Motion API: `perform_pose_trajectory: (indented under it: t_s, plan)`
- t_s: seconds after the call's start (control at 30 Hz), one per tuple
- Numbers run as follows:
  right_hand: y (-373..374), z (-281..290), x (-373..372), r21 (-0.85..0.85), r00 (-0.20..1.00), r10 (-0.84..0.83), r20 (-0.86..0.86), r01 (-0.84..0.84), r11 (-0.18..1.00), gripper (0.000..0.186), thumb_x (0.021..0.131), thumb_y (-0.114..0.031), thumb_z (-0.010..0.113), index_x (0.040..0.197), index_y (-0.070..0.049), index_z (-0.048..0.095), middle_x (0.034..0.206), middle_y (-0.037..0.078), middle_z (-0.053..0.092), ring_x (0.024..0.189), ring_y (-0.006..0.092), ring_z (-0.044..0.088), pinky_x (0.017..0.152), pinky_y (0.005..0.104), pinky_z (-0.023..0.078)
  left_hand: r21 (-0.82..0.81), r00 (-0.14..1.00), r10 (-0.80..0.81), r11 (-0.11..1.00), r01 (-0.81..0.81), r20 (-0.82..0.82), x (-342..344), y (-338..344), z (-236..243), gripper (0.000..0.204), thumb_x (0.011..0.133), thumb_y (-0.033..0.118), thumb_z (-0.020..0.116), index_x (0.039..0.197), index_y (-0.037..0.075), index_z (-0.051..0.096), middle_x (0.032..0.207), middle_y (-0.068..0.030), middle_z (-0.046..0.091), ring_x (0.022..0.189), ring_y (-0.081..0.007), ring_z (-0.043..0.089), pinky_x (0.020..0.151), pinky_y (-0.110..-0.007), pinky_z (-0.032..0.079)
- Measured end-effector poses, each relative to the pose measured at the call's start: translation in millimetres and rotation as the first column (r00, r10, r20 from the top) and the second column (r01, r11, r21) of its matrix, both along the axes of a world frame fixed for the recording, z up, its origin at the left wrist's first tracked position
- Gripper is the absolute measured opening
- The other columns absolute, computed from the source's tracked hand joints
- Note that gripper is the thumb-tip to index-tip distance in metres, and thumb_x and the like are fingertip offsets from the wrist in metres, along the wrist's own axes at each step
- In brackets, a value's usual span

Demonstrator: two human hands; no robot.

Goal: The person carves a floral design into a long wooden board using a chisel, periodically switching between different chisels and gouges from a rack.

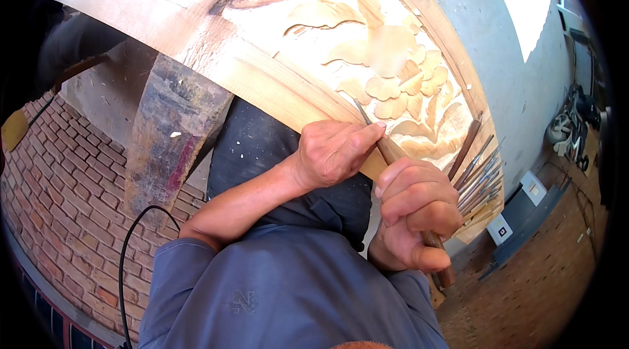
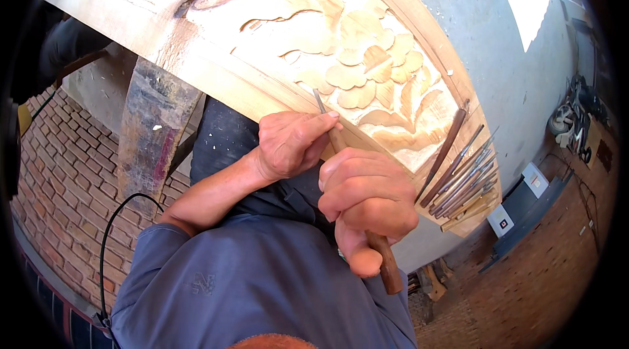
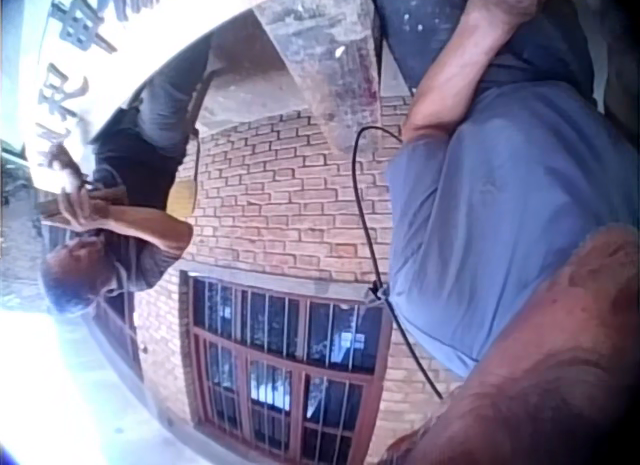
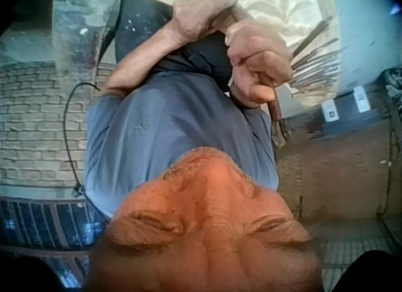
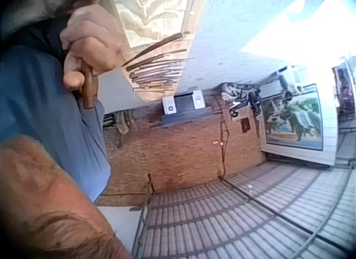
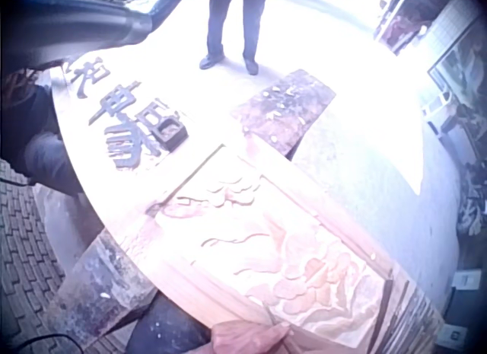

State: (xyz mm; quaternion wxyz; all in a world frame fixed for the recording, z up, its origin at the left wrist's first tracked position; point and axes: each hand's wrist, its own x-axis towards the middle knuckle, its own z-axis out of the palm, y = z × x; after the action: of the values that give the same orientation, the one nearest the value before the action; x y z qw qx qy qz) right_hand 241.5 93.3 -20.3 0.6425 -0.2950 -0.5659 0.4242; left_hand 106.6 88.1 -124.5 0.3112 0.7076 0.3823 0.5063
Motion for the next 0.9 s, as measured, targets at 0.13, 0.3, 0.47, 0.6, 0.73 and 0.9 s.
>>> perform_pose_trajectory:
  t_s: [0.13,0.3,0.47,0.6,0.73,0.9]
  plan:
    - [0.6,-1.9,1.0,0.002,1.0,0.0,0.006,0.0,1.0,0.078,0.113,-0.068,0.057,0.069,-0.005,0.047,0.065,0.01,0.064,0.05,0.0205,0.055,0.048,0.0389,0.053,-0.009,1.0,0.001,1.0,-0.001,-0.005,0.5,1.1,1.8,0.046,0.088,-0.011,0.082,0.13,0.002,0.071,0.089,-0.0056,0.083,0.071,-0.0222,0.081,0.062,-0.032,0.064]
    - [1.8,1.8,-2.7,-0.035,0.999,-0.031,0.032,0.032,0.999,0.076,0.116,-0.063,0.056,0.069,-0.005,0.047,0.065,0.01,0.064,0.05,0.0201,0.055,0.048,0.0375,0.051,-0.011,1.0,0.018,1.0,-0.018,-0.012,0.2,1.8,3.5,0.044,0.088,-0.01,0.082,0.129,0.001,0.073,0.087,-0.0077,0.082,0.069,-0.0229,0.08,0.061,-0.033,0.063]
    - [11.4,16.3,-10.8,-0.152,0.992,-0.054,0.113,0.071,0.986,0.069,0.12,-0.047,0.056,0.067,-0.004,0.047,0.063,0.008,0.06,0.05,0.0205,0.054,0.047,0.036,0.045,-0.029,0.998,0.064,0.998,-0.064,0.003,0.6,2.0,5.1,0.04,0.089,-0.008,0.083,0.128,0.0,0.074,0.087,-0.0093,0.082,0.069,-0.0231,0.08,0.061,-0.033,0.063]
    - [35.4,33.6,-17.7,-0.247,0.942,-0.025,0.336,0.114,0.962,0.069,0.123,-0.048,0.041,0.065,-0.01,0.037,0.055,0.005,0.049,0.045,0.0181,0.042,0.048,0.0369,0.039,-0.046,0.992,0.119,0.992,-0.117,0.049,4.9,3.3,-0.1,0.037,0.094,-0.001,0.085,0.129,-0.002,0.074,0.089,-0.0105,0.082,0.069,-0.0234,0.08,0.062,-0.034,0.063]
    - [47.6,35.5,-18.9,-0.307,0.915,0.018,0.402,0.116,0.945,0.066,0.121,-0.04,0.045,0.063,-0.009,0.038,0.055,0.006,0.046,0.047,0.0181,0.041,0.049,0.0356,0.033,-0.052,0.984,0.146,0.989,-0.141,0.105,7.5,11.0,5.7,0.042,0.089,-0.008,0.083,0.129,-0.006,0.073,0.082,-0.0104,0.076,0.063,-0.0244,0.075,0.055,-0.037,0.058]
    - [45.7,33.9,-15.5,-0.376,0.931,-0.004,0.365,0.151,0.914,0.066,0.119,-0.04,0.051,0.063,-0.008,0.038,0.054,0.007,0.046,0.048,0.0178,0.039,0.051,0.035,0.033,-0.091,0.989,0.149,0.985,-0.148,0.008,7.4,8.8,13.9,0.037,0.093,-0.006,0.08,0.13,-0.006,0.074,0.081,-0.0102,0.076,0.063,-0.0242,0.075,0.057,-0.036,0.058]
